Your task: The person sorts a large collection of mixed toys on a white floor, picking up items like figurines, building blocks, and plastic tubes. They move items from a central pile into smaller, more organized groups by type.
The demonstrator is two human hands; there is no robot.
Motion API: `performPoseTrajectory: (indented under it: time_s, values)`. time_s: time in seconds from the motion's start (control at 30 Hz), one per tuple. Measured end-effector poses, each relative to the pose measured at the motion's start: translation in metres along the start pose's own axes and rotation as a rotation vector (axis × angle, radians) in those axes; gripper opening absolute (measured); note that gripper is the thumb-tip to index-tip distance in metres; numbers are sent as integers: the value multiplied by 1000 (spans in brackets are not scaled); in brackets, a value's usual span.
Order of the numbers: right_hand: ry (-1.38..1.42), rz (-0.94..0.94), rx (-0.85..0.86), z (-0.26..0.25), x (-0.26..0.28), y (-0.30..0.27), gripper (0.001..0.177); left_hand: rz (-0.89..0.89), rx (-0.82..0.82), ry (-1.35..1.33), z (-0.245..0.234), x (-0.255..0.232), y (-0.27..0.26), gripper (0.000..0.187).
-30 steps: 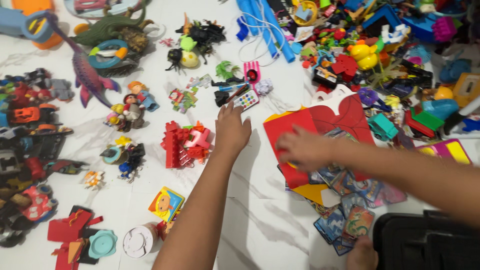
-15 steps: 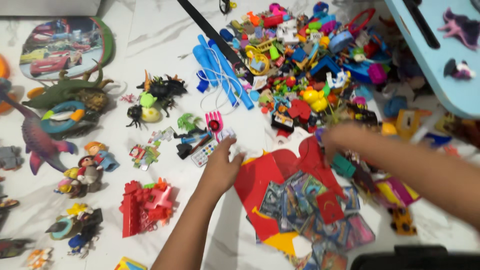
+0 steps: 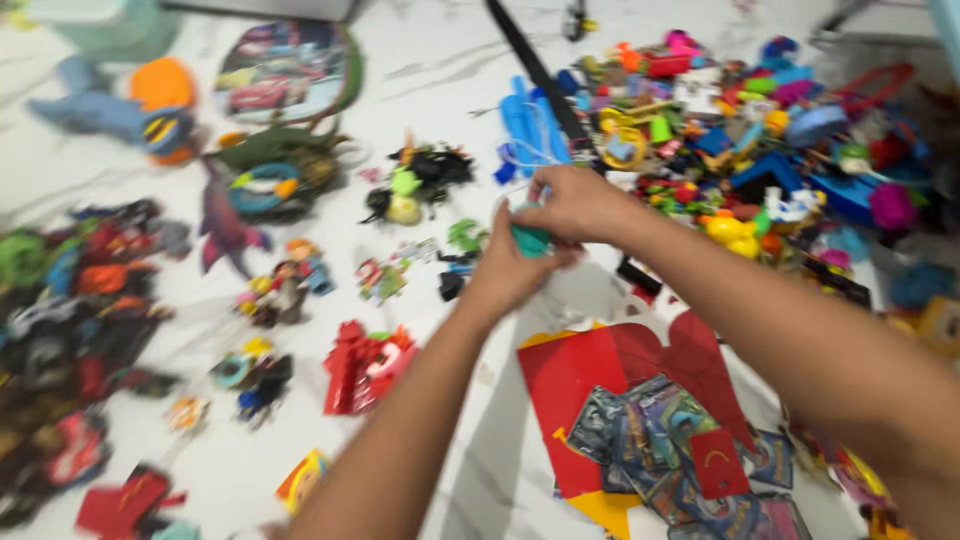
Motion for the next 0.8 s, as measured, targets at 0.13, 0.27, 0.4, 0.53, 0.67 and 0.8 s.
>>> performPoseTrajectory:
  time_s: [0.13,0.27,0.4,0.53,0.67,0.8]
  values:
    - [358,-56,2,41,76,15,52,8,-114,346,-105,-14,1,75]
    - [563,-96,146,88,135,18,51,82,-171,721,-194,-17,-22,54]
    - [610,-136,312,131,184,19,54,-133,-166,677,-271,42,-51,43]
    - [479,-80,428,180,215,25,55,-215,-516,554,-358,116,-86,53]
    - [411,16,440,237,230,36,53,-285,-679,600,-452,170,-128,46]
    - [377,-64,547,302,259,39,50,-308,-786,689,-549,179,-173,53]
Point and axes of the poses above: each hand's wrist, its own y-axis towards the middle knuckle, its own z-axis out of the palm, x = y × z, the point moved 8 cm from there along y, towards the middle knuckle, and after that the axes turned 8 degrees about y, right-handed, at the moved point
